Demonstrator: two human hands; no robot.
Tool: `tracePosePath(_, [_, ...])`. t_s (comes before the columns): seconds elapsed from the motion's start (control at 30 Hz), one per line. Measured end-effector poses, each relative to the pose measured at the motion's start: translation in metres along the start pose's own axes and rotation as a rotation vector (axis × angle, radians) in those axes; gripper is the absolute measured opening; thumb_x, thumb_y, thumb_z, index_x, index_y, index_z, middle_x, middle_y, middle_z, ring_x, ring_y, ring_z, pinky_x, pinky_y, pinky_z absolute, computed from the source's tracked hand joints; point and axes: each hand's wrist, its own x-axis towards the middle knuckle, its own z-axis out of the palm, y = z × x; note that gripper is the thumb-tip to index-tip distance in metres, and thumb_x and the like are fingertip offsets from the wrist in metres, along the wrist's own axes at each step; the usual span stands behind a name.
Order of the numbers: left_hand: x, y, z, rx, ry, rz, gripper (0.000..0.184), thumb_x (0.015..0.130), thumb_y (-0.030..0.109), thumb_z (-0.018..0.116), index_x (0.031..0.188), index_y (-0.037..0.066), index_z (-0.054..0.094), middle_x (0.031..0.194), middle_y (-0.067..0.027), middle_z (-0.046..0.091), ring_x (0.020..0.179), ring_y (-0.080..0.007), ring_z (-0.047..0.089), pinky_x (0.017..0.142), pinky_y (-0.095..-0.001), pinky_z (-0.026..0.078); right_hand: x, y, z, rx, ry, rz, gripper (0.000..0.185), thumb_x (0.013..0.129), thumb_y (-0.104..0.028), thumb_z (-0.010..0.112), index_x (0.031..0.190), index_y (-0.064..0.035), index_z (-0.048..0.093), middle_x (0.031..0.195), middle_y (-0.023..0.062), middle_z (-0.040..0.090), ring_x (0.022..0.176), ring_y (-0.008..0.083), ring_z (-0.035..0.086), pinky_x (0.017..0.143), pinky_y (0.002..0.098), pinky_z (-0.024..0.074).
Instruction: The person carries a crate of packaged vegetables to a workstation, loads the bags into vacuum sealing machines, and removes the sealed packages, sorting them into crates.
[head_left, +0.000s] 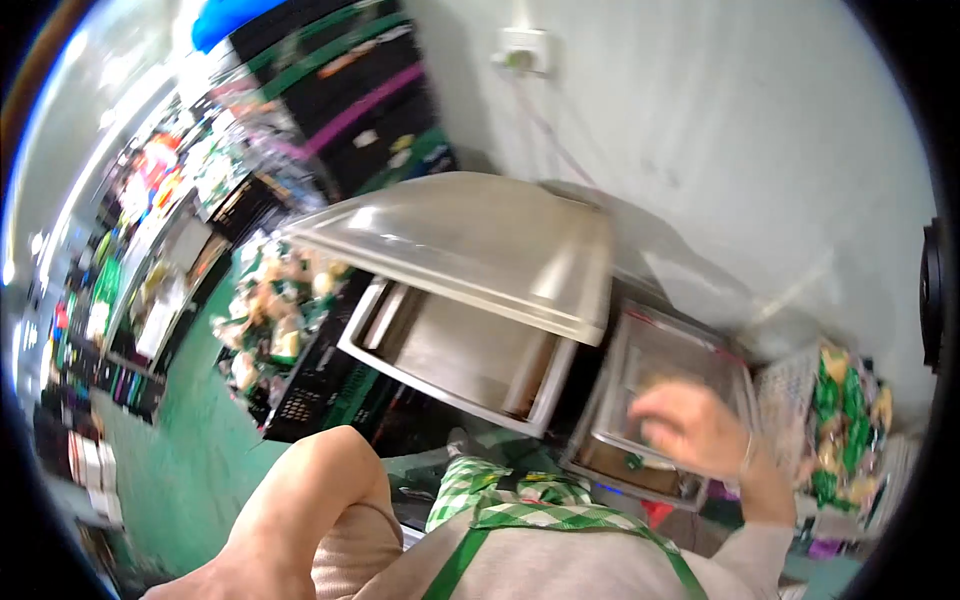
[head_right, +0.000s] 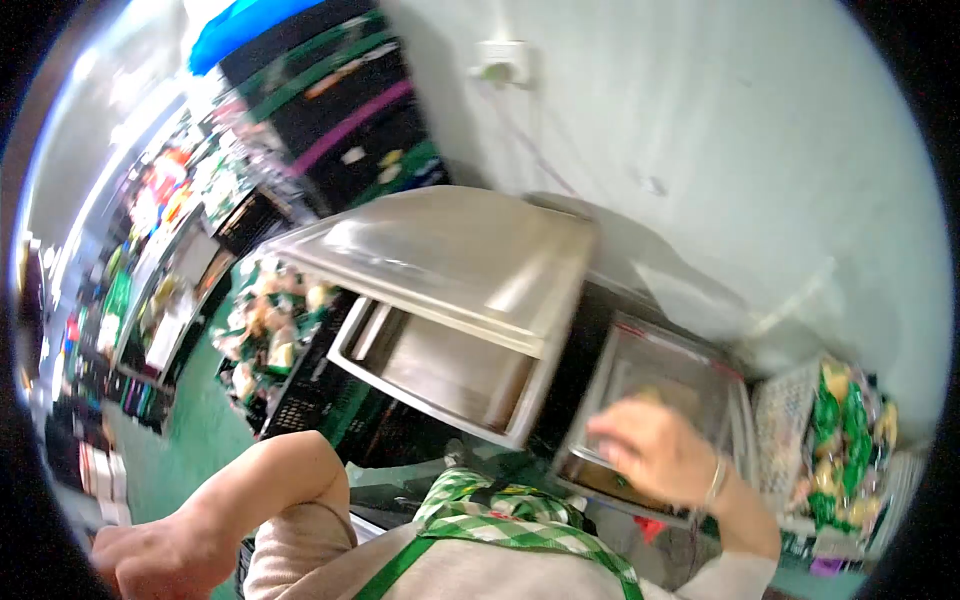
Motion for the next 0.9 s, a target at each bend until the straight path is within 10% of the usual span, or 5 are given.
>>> tracePosePath(0.2, [-0.061,0.095,-0.133,0.541,-0.464,0.721,0.021,0.082,0.002,0.048,0.093,-0.005,0.064,0.110,-0.0182,0.057,0.097,-0.0324,0.053,0.081,-0.0437,0.043,0.120,-0.037,0.150,0.464,-0.330,0.220,0.023,0.081,-0.012,0.058,0.101,-0.0012,0.058,0.090,0.0114,0.062,0.082,0.0198,0.060,0.074,0.0296,0.0479])
tracePosePath(0.4, [-0.158,0.193,-0.259,0.348,-0.079,-0.531,0.019,0.082,0.011,0.053,0.092,-0.004,0.058,0.091,-0.0147,0.058,0.090,-0.0328,0.055,0.075,-0.0401,0.045,0.235,-0.043,0.284,0.480,-0.248,0.392,0.024,0.079,-0.005,0.058,0.102,0.0005,0.057,0.090,0.0126,0.063,0.082,0.0167,0.062,0.074,0.0258,0.0490])
tracePosePath(0.53, [-0.287,0.229,-0.336,2.285,0.578,-1.187,0.058,0.070,0.009,0.067,0.122,-0.003,0.043,0.115,-0.0154,0.052,0.108,-0.0298,0.047,0.095,-0.0358,0.035,0.266,-0.052,0.303,0.442,-0.308,0.353,0.021,0.077,-0.003,0.058,0.098,0.0009,0.058,0.087,0.0126,0.063,0.078,0.0188,0.063,0.071,0.0278,0.0507])
tracePosePath(0.7, [-0.463,0.327,-0.404,2.353,1.350,-1.037,0.089,0.060,0.015,0.075,0.132,-0.003,0.024,0.131,-0.0228,0.029,0.124,-0.0344,0.027,0.104,-0.0392,0.023,0.282,-0.051,0.317,0.264,-0.245,0.366,0.020,0.076,-0.001,0.057,0.095,0.0002,0.058,0.085,0.0143,0.062,0.076,0.0245,0.063,0.069,0.0311,0.0494])
tracePosePath(0.9, [-0.527,0.374,-0.454,2.152,1.148,-1.011,0.020,0.081,0.014,0.061,0.096,0.000,0.061,0.084,-0.0063,0.063,0.078,-0.0146,0.057,0.071,-0.0271,0.044,0.297,-0.057,0.329,0.196,-0.234,0.265,0.019,0.075,-0.002,0.058,0.094,-0.0014,0.058,0.082,0.0134,0.060,0.074,0.0252,0.062,0.067,0.0324,0.0492])
